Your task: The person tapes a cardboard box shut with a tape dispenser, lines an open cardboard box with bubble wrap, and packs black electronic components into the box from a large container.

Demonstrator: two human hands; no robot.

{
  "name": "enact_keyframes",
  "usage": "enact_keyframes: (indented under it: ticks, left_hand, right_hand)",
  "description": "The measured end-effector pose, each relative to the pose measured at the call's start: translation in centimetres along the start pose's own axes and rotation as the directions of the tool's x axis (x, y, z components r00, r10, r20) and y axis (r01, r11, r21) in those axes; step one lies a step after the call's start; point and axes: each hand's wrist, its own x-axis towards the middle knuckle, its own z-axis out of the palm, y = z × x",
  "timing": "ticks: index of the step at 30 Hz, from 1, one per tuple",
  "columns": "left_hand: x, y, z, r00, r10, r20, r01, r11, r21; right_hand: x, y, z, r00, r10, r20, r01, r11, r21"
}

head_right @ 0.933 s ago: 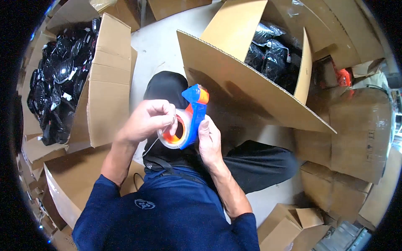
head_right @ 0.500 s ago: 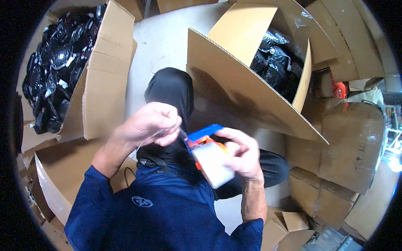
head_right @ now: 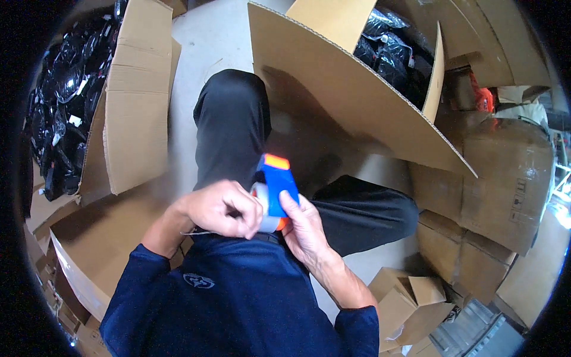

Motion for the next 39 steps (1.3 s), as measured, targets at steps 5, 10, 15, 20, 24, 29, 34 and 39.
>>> enact_keyframes:
  ticks: [5,10,15,20,24,29,34,39]
  left_hand:
    - [-1.4,-2.6,-2.1,0.894,-0.221,-0.389,-0.1,0.749,-0.655]
    - [0.9,-2.1,0.5,0.958,-0.148,-0.247,-0.043,0.774,-0.632]
    - [-0.7,-3.5,0.2,0.876,0.191,-0.443,-0.139,0.979,0.147]
    - [-0.6,-5.5,0.4,0.995,-0.046,-0.086,0.023,0.97,-0.242]
    - [-0.7,-2.8,0.5,0.988,-0.111,-0.111,0.098,0.989,-0.113]
    - [0.5,-2.4,2.7,0.973,-0.055,-0.223,0.108,0.967,0.232]
    - [0.2,-6.7,4.8,0.76,0.1,-0.642,-0.033,0.993,0.115]
    - [1.0,-7.6,5.0,0.479,0.041,-0.877,-0.309,0.943,-0.125]
  right_hand:
    - [-2.8,-2.8,-4.0,0.915,-0.241,0.325,0.351,0.871,-0.343]
    - [-3.5,-2.6,-5.0,0.959,-0.15,0.24,0.224,0.922,-0.317]
    - [-3.6,-1.1,-4.4,0.95,-0.273,0.153,0.277,0.961,-0.005]
    - [-3.6,0.6,-7.2,0.881,-0.301,0.365,0.309,0.95,0.039]
    - [-4.1,-2.0,-6.8,0.956,-0.078,0.284,0.221,0.828,-0.515]
    - [-2.6,-1.8,-2.3,0.952,-0.307,-0.01,0.237,0.754,-0.613]
    - [-1.1,1.8,-3.0,0.859,-0.502,-0.1,0.386,0.764,-0.517]
    - [0.1,4.9,-1.0,0.622,-0.779,-0.084,0.676,0.588,-0.445]
